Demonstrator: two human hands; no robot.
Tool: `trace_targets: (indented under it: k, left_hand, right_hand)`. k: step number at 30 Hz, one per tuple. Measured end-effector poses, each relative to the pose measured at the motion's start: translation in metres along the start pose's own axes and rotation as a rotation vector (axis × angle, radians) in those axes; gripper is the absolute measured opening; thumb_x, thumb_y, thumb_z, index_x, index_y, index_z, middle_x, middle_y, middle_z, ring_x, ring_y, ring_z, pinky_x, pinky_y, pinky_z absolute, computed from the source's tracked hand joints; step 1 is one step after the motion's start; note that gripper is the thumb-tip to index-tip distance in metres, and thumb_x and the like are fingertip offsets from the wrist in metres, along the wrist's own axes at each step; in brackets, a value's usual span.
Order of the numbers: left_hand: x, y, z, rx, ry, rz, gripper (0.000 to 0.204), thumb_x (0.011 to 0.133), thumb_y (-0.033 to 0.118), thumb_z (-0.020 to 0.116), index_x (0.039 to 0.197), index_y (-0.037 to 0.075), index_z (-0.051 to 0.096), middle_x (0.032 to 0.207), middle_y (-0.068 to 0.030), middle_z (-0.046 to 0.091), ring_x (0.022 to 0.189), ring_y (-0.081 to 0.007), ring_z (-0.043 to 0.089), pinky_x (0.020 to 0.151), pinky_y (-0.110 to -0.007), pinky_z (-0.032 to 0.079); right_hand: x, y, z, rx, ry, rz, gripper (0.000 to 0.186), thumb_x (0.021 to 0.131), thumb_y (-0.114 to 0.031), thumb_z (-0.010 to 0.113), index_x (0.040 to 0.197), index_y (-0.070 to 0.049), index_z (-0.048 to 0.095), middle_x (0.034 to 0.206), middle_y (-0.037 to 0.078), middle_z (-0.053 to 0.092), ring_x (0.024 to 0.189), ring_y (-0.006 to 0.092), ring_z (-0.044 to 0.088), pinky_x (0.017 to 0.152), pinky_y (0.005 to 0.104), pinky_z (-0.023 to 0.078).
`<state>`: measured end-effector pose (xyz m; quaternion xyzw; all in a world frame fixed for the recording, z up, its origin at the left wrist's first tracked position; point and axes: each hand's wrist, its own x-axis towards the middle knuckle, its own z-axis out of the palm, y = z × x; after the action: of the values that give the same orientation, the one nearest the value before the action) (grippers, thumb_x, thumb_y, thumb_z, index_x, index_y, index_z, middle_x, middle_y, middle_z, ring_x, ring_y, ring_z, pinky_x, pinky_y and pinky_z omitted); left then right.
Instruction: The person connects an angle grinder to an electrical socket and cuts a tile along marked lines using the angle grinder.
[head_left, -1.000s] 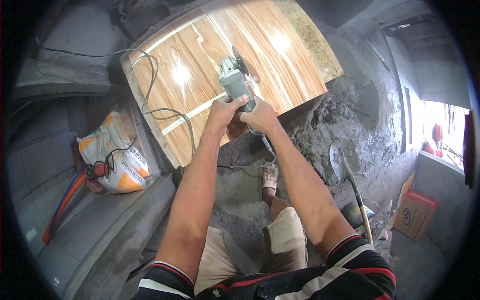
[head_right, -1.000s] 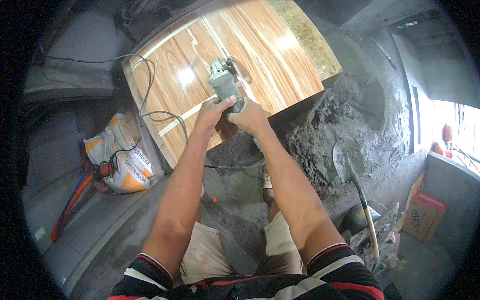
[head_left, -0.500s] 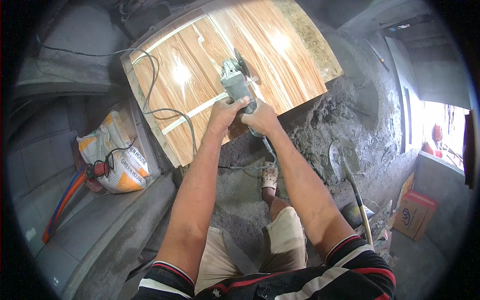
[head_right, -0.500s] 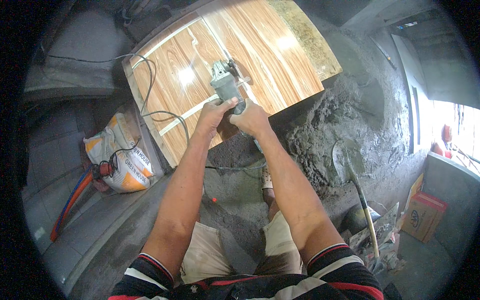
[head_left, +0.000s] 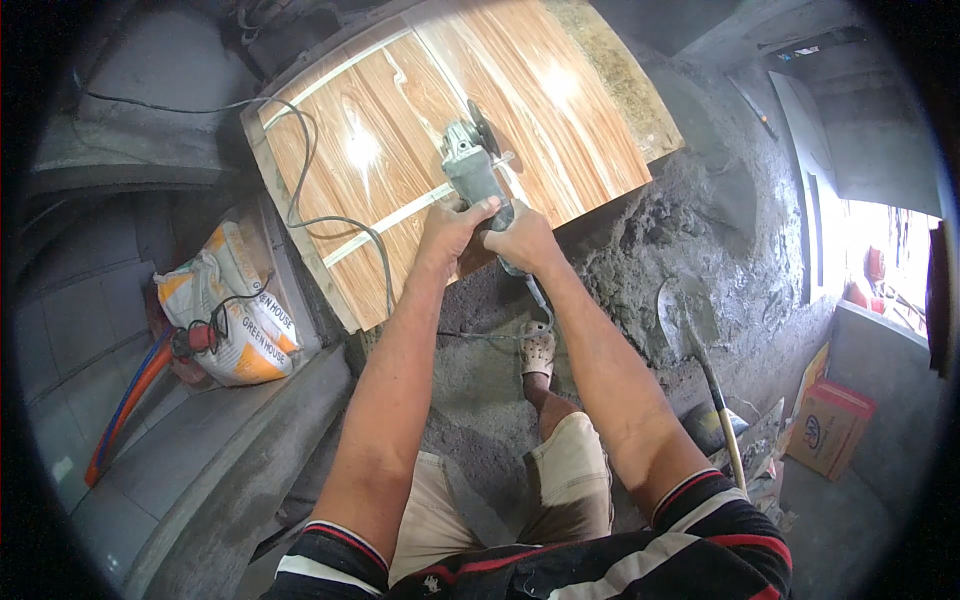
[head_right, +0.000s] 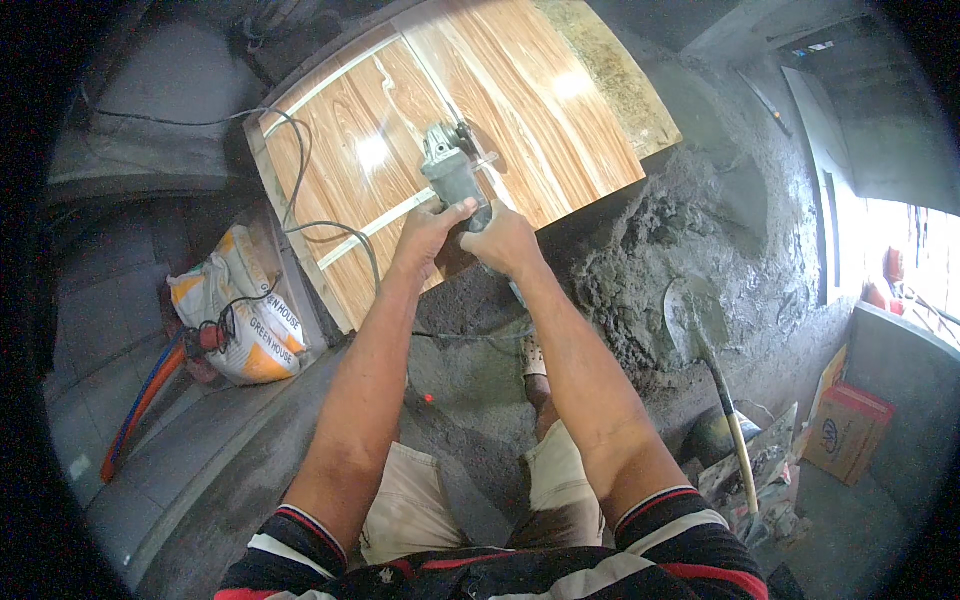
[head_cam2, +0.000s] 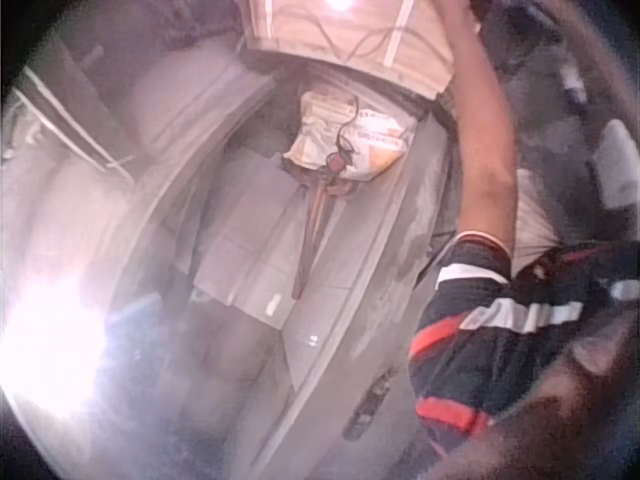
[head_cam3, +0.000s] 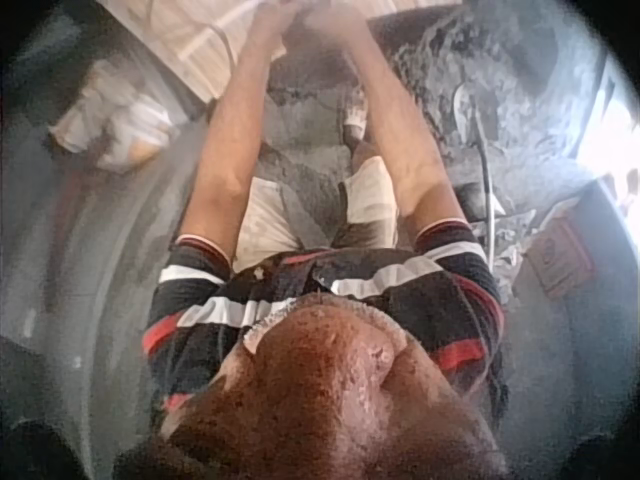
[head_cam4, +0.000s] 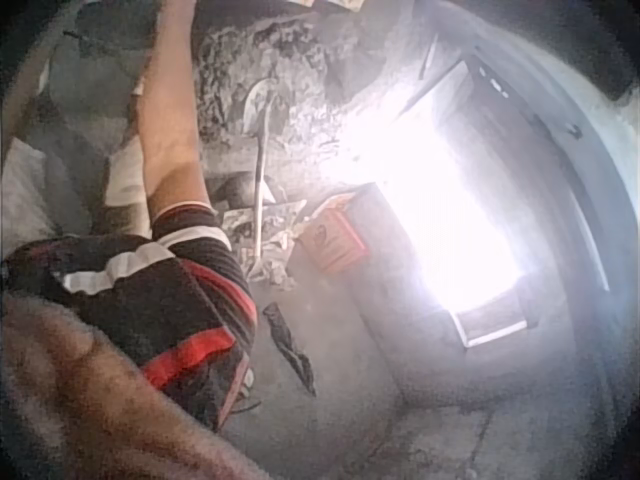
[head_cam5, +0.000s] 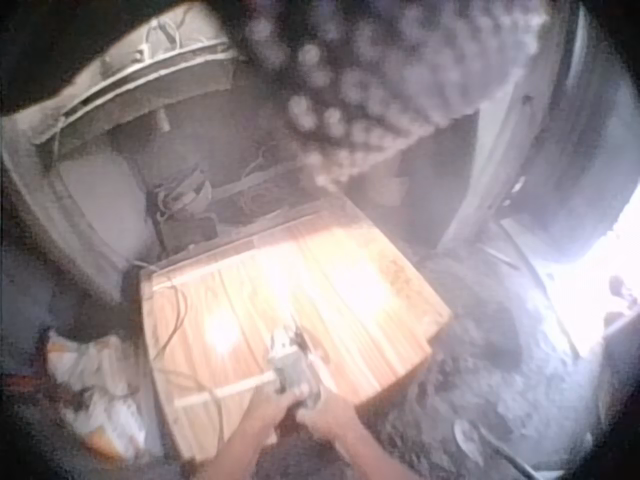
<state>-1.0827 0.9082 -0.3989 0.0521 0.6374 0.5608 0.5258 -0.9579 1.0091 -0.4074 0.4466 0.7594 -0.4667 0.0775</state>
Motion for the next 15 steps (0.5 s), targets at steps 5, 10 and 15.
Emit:
trace_targets:
  k: [5,10,15]
  left_hand:
    - [-0.006,0.004,0.003,0.006,0.004,0.006,0.051,0.087,0.034,0.087,0.117,-0.006,0.074,0.101,-0.0112,0.076,0.088,-0.0170,0.071,0.078,-0.032,0.056]
    - [-0.009,0.002,0.002,0.061,0.024,-0.023,0.052,0.087,0.035,0.087,0.117,-0.006,0.074,0.102,-0.0108,0.076,0.088,-0.0166,0.070,0.077,-0.032,0.055]
    - [-0.011,0.001,0.004,0.020,0.026,-0.055,0.049,0.088,0.030,0.086,0.116,-0.007,0.073,0.103,-0.0129,0.076,0.085,-0.0178,0.071,0.074,-0.032,0.057]
  right_hand:
    - [-0.002,0.004,0.002,0.044,0.004,-0.010,0.066,0.069,-0.037,0.077,0.117,0.007,0.066,0.110,0.033,0.073,0.108,0.0464,0.071,0.096,0.0485,0.056]
    - [-0.007,0.006,0.003,0.049,0.011,-0.006,0.066,0.070,-0.036,0.077,0.117,0.007,0.065,0.110,0.034,0.073,0.109,0.0466,0.071,0.096,0.0481,0.056]
    - [-0.011,0.003,0.001,0.038,-0.006,0.018,0.065,0.070,-0.036,0.078,0.115,0.008,0.066,0.109,0.034,0.073,0.108,0.0464,0.072,0.096,0.0479,0.056]
